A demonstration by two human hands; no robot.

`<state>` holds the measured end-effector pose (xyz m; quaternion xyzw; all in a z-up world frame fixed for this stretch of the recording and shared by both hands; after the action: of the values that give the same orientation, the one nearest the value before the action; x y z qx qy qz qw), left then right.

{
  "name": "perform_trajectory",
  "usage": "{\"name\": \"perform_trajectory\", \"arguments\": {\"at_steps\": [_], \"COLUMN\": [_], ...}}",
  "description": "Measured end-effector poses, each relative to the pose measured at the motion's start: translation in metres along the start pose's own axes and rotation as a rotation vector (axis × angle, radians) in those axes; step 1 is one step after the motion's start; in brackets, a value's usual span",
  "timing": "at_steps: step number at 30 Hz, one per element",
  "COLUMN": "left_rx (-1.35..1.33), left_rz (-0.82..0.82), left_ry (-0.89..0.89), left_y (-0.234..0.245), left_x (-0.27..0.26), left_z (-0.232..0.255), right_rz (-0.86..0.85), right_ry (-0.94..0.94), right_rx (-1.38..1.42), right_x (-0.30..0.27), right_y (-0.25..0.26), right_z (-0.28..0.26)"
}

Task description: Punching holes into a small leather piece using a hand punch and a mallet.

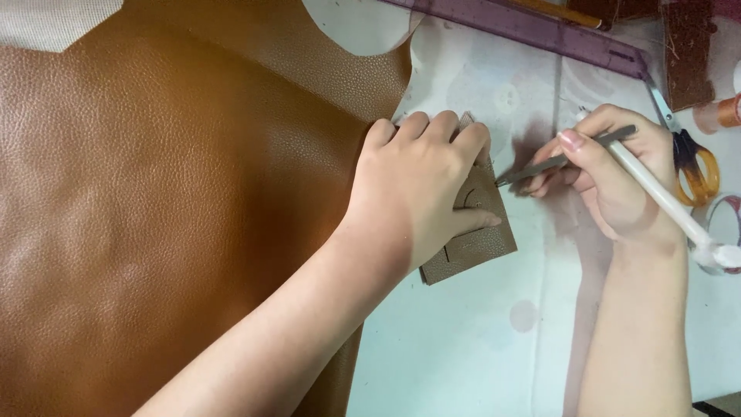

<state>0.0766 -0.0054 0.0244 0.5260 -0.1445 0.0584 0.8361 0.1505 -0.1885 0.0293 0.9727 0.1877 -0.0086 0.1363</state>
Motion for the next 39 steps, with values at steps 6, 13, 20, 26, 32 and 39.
{"name": "perform_trajectory", "arguments": {"at_steps": [6, 13, 20, 26, 32, 39], "left_rx": [0.030, 0.009, 0.010, -0.028, -0.075, -0.215], "left_rz": [0.058, 0.029, -0.003, -0.034, -0.074, -0.124], "left_ry": [-0.009, -0.011, -0.014, -0.013, -0.020, 0.034], "left_y": [0.001, 0.001, -0.002, -0.004, 0.002, 0.024], "left_x": [-0.002, -0.001, 0.000, 0.000, 0.002, 0.010], "left_z": [0.001, 0.000, 0.000, -0.001, 0.000, 0.004], "right_rz": [0.005, -0.005, -0.002, -0.011, 0.036, 0.039], "right_ry": [0.000, 0.032, 0.070, 0.138, -0.029, -0.014], "right_rx": [0.003, -0.011, -0.138, -0.308, -0.442, -0.655], "right_x": [-0.001, -0.004, -0.013, -0.025, -0.037, -0.035], "right_y": [-0.001, -0.005, -0.015, -0.027, -0.038, -0.034], "right_z": [0.000, -0.007, -0.029, -0.055, -0.072, -0.063]}}
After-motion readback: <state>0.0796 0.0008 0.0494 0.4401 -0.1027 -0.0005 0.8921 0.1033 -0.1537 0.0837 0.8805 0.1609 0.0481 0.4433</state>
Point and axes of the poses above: each hand's wrist, its own x-axis towards the middle knuckle, its own y-axis out of the back of the hand, z = x × y, the point moved 8 cm from there along x, towards the middle knuckle, and after that the axes turned 1 degree about y, right-handed, at the moved point
